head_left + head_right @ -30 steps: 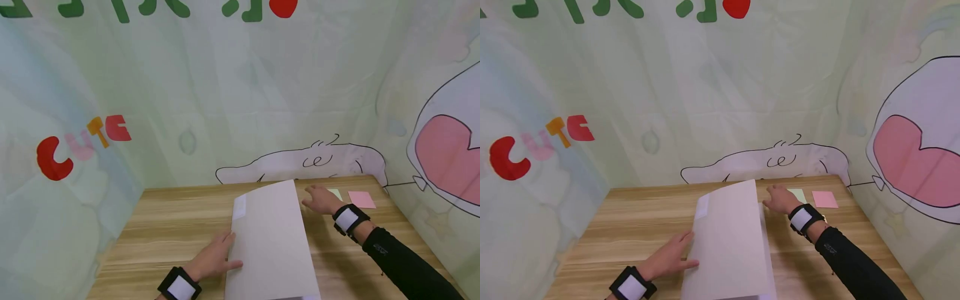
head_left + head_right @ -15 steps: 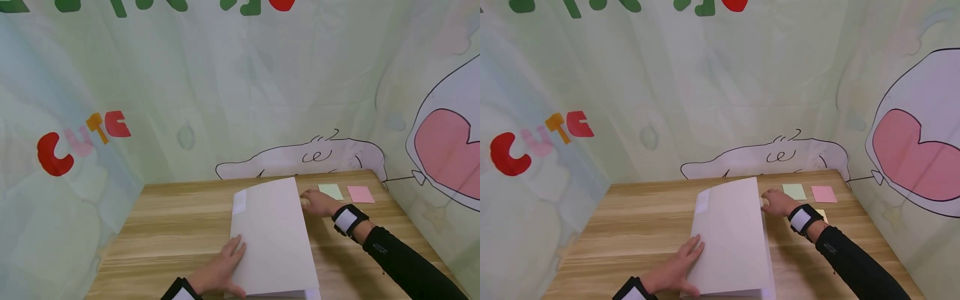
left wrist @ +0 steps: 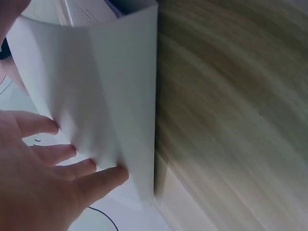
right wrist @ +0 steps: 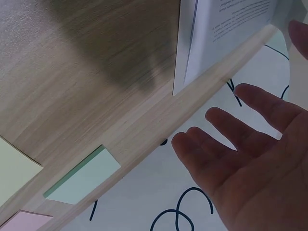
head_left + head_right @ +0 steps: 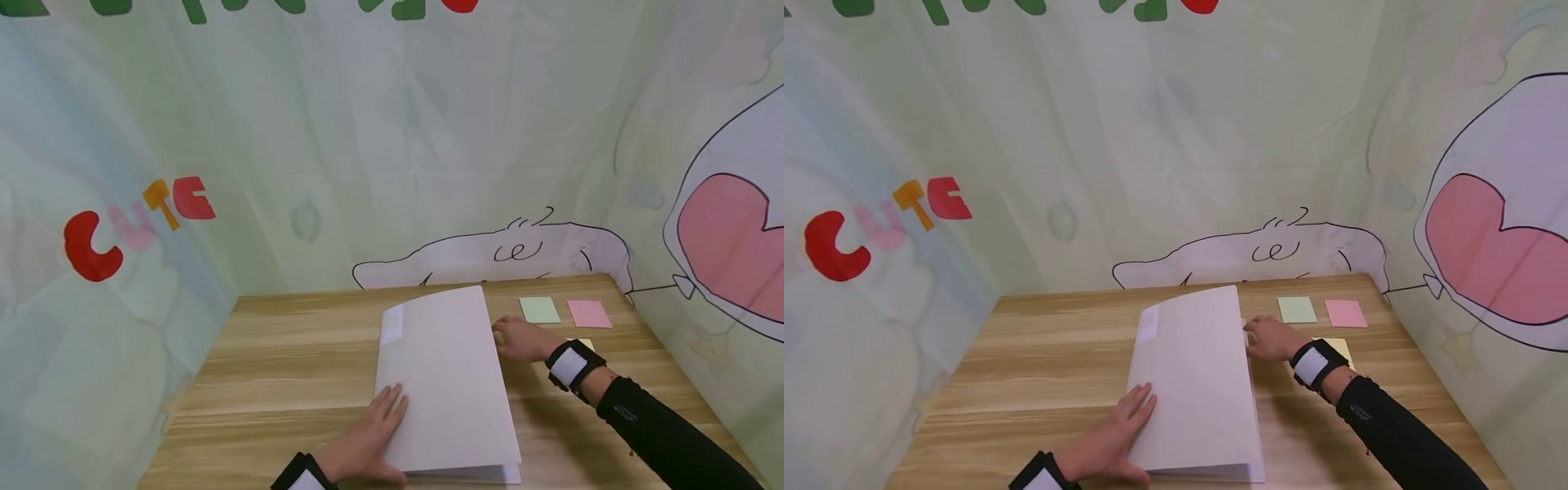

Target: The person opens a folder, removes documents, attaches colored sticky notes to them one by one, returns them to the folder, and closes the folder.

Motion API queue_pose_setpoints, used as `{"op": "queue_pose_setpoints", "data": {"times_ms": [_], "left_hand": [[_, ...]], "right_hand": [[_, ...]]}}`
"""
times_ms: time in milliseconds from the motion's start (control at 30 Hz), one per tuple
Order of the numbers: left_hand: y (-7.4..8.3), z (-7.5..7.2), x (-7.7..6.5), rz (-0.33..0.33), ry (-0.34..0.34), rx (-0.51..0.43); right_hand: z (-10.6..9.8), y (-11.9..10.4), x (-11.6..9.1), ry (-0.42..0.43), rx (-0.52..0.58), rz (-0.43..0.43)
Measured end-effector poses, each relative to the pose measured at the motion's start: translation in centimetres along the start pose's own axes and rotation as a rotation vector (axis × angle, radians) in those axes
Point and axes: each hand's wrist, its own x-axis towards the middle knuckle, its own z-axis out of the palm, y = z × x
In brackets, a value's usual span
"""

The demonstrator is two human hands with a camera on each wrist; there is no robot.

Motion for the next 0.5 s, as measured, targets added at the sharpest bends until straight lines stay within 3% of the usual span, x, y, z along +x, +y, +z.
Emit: {"op": "queue_pose_setpoints", "data": {"times_ms": [333,500], "left_hand": [[-0.4,0.1,1.1,-0.037,0.033,-0.047],[-0.5,0.1,1.9,-0.039,0.044,-0.064]], "right_hand": [[0.2,-0.2,-0.2,-0.044,0.066,0.073],[1.3,0.1,-0.3,-0.032,0.051,-0.024]]}}
